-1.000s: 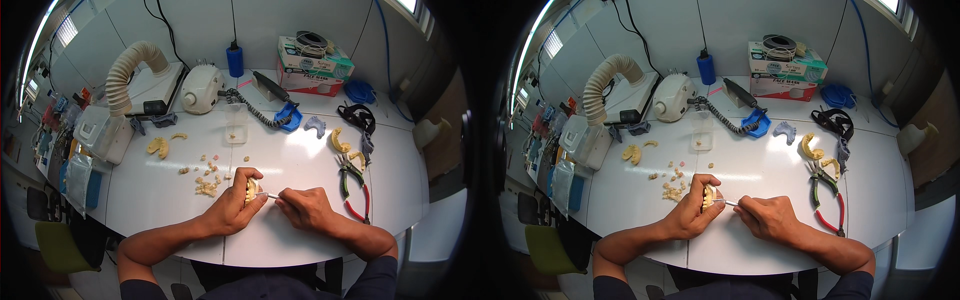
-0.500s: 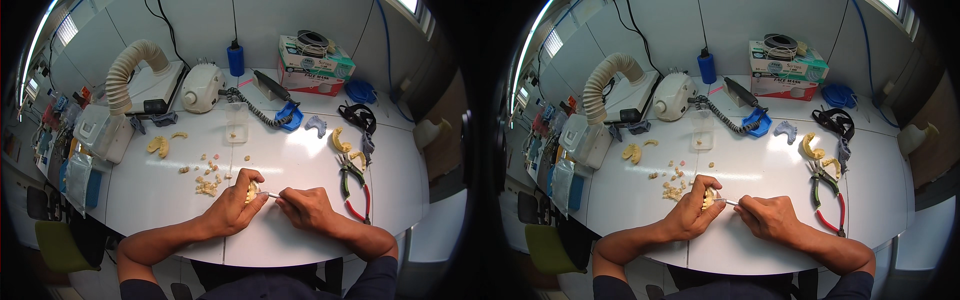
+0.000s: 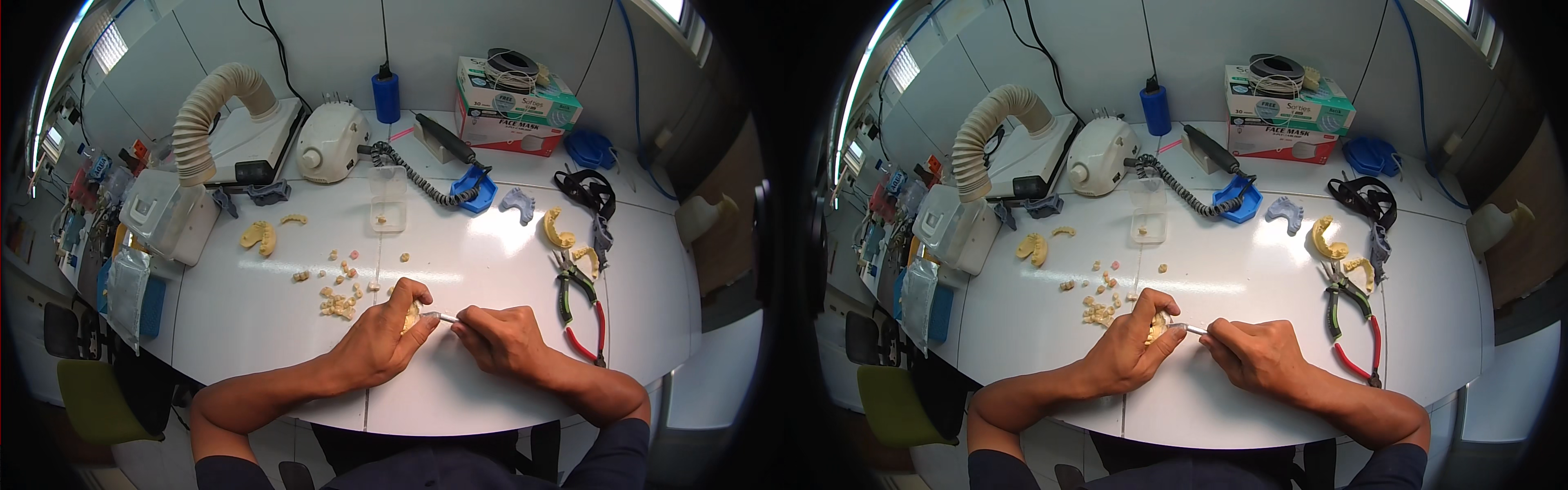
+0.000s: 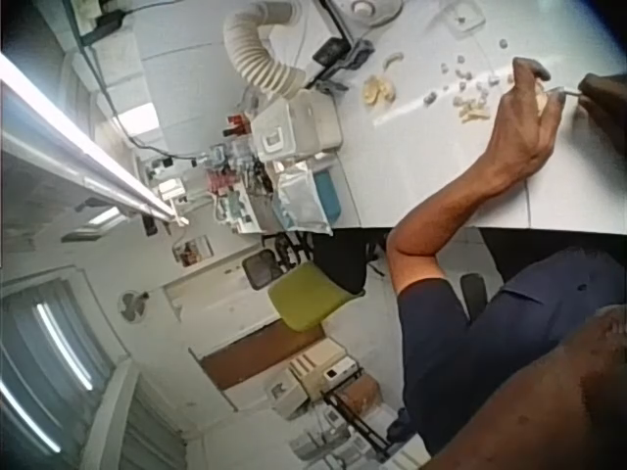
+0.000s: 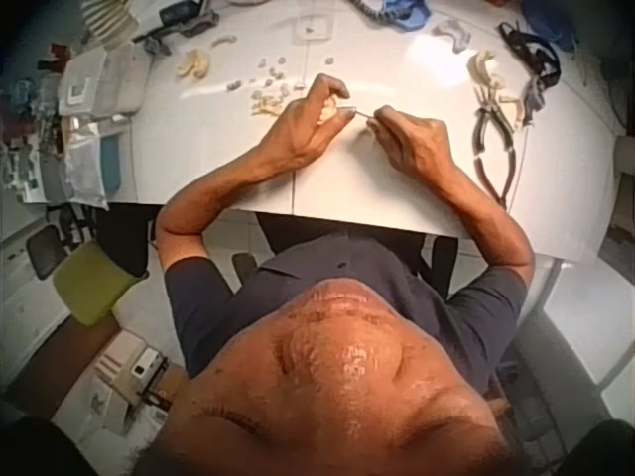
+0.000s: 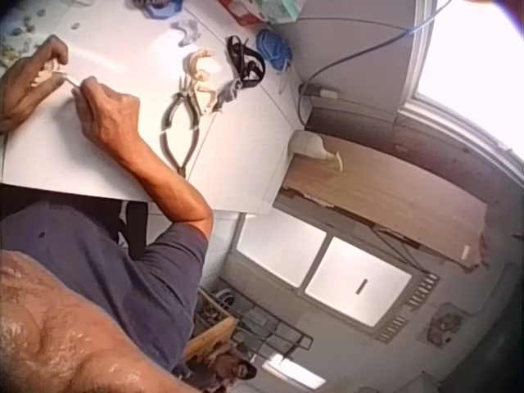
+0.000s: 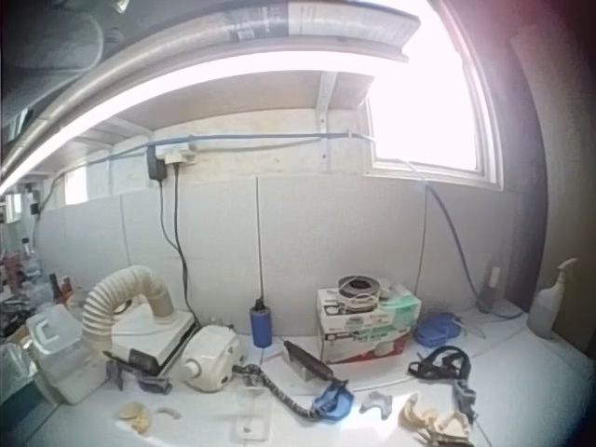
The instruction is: Trimming and carving a dental cast using a small carving tool.
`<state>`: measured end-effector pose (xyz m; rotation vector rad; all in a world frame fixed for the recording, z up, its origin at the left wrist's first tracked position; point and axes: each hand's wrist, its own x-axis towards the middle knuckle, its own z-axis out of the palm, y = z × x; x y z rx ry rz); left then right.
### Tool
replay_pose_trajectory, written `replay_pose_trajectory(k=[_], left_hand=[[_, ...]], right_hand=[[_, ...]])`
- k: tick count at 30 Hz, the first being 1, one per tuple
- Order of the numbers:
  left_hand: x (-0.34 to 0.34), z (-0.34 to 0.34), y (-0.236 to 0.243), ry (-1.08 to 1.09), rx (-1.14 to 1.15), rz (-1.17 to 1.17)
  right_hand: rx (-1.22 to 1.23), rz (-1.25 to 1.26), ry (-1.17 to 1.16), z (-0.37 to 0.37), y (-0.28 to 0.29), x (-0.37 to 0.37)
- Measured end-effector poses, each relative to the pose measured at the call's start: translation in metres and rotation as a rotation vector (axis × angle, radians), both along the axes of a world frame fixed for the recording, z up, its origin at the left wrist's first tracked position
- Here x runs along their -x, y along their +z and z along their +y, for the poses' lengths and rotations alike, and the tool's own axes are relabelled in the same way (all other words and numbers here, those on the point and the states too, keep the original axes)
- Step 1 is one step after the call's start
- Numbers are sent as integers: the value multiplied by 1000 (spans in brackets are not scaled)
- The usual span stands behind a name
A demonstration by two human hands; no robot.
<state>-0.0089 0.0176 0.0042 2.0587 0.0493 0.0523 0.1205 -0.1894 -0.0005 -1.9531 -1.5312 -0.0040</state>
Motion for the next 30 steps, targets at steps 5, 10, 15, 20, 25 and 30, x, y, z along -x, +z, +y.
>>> replay_pose_trajectory(k=[5,10,15,20,25,30], left_hand=[[0,-1,3,5,-7,-2],[-1,0,6,19,-5,-42],[0,3,1,-10,112,-26],[-1,5,2,-42,166,-7],[-2,5,2,-53,179,3],[-1,4,2,-61,190,-2]], right_hand=[[3,7,2,0,-1,0],[-38,26,-12,-1,-7,-1],[-22,16,12,-1,-7,0],[-25,15,28,-1,-9,-1],[-31,14,21,-1,-8,0],[-28,8,18,0,-7,0]])
